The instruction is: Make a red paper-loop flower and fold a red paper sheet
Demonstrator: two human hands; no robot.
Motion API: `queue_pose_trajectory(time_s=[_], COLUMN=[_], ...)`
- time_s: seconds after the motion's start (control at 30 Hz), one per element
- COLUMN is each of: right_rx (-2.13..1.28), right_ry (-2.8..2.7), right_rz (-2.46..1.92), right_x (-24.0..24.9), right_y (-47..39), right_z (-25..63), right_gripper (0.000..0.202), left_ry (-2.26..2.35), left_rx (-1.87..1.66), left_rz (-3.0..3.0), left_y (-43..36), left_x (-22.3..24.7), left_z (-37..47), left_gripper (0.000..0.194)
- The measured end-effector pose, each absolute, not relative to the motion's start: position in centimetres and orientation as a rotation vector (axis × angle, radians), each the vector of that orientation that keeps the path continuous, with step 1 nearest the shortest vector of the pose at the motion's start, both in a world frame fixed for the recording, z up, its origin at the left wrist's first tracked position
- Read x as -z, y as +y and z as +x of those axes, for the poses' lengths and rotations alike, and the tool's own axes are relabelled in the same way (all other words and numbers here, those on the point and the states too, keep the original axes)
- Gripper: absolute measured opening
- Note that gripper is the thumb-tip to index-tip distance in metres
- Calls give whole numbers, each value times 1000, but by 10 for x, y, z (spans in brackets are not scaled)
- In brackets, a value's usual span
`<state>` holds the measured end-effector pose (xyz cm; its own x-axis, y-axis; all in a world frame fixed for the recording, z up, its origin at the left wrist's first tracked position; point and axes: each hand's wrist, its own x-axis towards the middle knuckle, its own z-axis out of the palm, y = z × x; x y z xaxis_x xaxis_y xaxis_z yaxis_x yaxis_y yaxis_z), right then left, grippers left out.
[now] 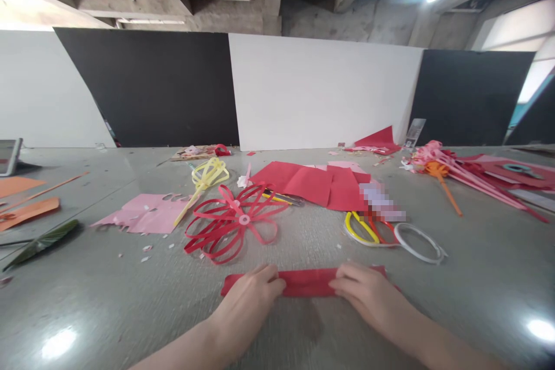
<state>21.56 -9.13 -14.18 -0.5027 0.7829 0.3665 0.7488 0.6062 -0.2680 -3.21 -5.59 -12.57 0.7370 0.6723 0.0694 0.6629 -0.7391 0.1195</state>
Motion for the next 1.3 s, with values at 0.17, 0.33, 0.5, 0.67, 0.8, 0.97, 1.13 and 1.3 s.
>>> queue_pose_trajectory(time_s=[0.17,0.33,0.5,0.67,0.8,0.97,1.13,1.3], right_rx=[-22,-19,-58,-64,-140,-134,-130,-3], right_ry=[-2405,-2432,-2425,-2384,-2411,-2406,-2394,-2365], right_rz=[-1212,-1202,-1241,-1297,-1332,-1312,-1264,-1187], right_x=[147,141,142,143,137,135,137,144], right_y=[-89,-91,-91,-89,-90,-90,-92,-92], right_z=[218,217,217,216,215,216,215,216], right_gripper=[23,21,19,18,19,20,16,21], left_ry=[1063,1054,1087,1106,1117,1090,1074,1056], left_rx=[-156,-106,-110,-104,-84,-71,-164,-196], left_rz=[2835,2888,2910,2932,2933,2882,2860,2847], left_y=[-56,-60,-62,-60,-57,-57,-59,-60], left_x=[119,115,119,121,123,120,117,121], left_z=[-31,-29,-25,-26,-30,-30,-28,-30], left_gripper=[26,20,20,16,20,24,23,19])
